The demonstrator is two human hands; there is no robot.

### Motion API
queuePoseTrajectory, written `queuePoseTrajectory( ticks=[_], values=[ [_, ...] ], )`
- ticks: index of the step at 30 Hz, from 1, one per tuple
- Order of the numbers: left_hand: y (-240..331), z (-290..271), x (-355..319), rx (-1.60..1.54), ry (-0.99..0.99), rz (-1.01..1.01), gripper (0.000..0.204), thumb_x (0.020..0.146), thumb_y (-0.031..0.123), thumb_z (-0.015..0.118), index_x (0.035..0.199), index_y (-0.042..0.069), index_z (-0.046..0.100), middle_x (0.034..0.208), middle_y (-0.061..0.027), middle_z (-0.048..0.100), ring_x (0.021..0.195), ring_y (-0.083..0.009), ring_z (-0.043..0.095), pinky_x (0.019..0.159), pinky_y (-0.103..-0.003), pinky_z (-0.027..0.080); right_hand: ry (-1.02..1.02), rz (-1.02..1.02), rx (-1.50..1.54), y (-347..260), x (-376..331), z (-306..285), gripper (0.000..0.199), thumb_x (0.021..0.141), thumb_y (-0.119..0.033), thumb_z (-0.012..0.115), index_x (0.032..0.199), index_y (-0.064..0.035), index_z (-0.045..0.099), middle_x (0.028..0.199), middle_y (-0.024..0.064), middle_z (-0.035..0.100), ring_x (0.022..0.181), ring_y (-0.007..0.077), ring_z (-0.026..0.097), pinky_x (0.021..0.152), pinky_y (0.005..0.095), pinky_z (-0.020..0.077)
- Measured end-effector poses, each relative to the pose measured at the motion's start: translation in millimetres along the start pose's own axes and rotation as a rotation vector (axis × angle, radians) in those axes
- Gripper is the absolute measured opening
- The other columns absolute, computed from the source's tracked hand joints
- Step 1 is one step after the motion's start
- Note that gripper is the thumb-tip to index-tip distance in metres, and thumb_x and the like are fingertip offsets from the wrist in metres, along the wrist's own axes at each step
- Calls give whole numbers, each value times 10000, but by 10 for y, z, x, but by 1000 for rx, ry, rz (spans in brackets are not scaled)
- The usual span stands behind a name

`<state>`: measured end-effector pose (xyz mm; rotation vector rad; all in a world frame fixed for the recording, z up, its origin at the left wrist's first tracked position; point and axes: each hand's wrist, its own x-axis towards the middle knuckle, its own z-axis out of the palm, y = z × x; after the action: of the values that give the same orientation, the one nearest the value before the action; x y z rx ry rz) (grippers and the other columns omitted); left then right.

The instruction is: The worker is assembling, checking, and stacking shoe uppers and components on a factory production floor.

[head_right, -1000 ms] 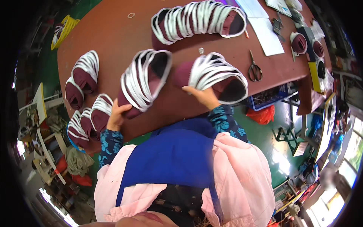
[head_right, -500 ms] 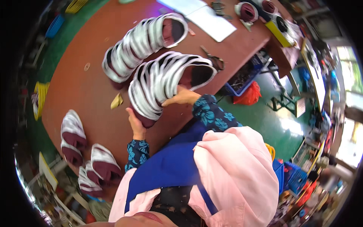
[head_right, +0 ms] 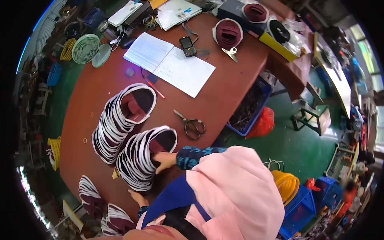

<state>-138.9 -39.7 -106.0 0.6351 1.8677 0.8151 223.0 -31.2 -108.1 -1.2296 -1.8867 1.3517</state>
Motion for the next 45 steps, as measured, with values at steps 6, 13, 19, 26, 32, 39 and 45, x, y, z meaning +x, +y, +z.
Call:
queuePoseTrajectory(
  ticks=[6,13,19,26,32,39,45],
  values=[
    [684,1094,-1272,475,617,423,503,1060,348,461,1298,-94,500,1329,-243,532,1231,-347,504,1072,-431,382,756,124,-182,535,-1402,-2571,141,846,-164,689,954,-79,720,948,137,708,856,338,663,731,437,531],
    [1079,2591,-2102,793,97,1130,318,954,57,584,1249,-47,529,1308,-222,534,1228,-378,486,1067,-464,349,1125,735,-969,1884,-2016,-4770,640,752,-287,802,1285,-64,527,1275,102,561,1225,316,484,982,497,411],
    [1130,3212,-2427,718,-141,1070,246,913,19,621,1155,-18,604,1270,-178,577,1179,-343,513,1005,-428,400,1028,782,-914,2169,-2068,-4994,497,754,-220,796,1194,-123,587,1135,32,627,1219,276,501,915,544,426],
    [1076,3444,-2392,563,-290,1040,235,907,-15,621,1141,-1,607,1205,-166,603,1123,-326,554,969,-405,438,1076,272,-774,982,-2485,-4605,408,740,-181,771,1101,-97,602,1066,78,611,1161,291,521,952,523,400],
    [1118,3892,-2359,485,-537,1074,222,901,5,645,1121,16,617,1168,-157,621,1075,-314,587,914,-371,478,707,311,-677,384,-2706,-2935,423,712,-197,788,1083,-78,624,1014,83,609,1089,305,547,958,490,371],
    [1005,4283,-2611,575,-936,1302,288,813,-19,674,1095,32,647,1120,-147,625,1045,-338,602,887,-411,506,660,201,-382,517,-2854,-2480,447,751,-195,776,1167,-101,642,1187,75,615,1163,283,534,971,462,381],
    [738,4896,-3016,862,-951,1598,604,768,153,761,1297,-26,532,1097,-144,628,1076,-321,596,1005,-433,420,1275,478,66,880,-2924,-2463,295,930,-84,635,1215,-21,594,1136,128,623,1015,236,585,870,335,480]
  ],
)
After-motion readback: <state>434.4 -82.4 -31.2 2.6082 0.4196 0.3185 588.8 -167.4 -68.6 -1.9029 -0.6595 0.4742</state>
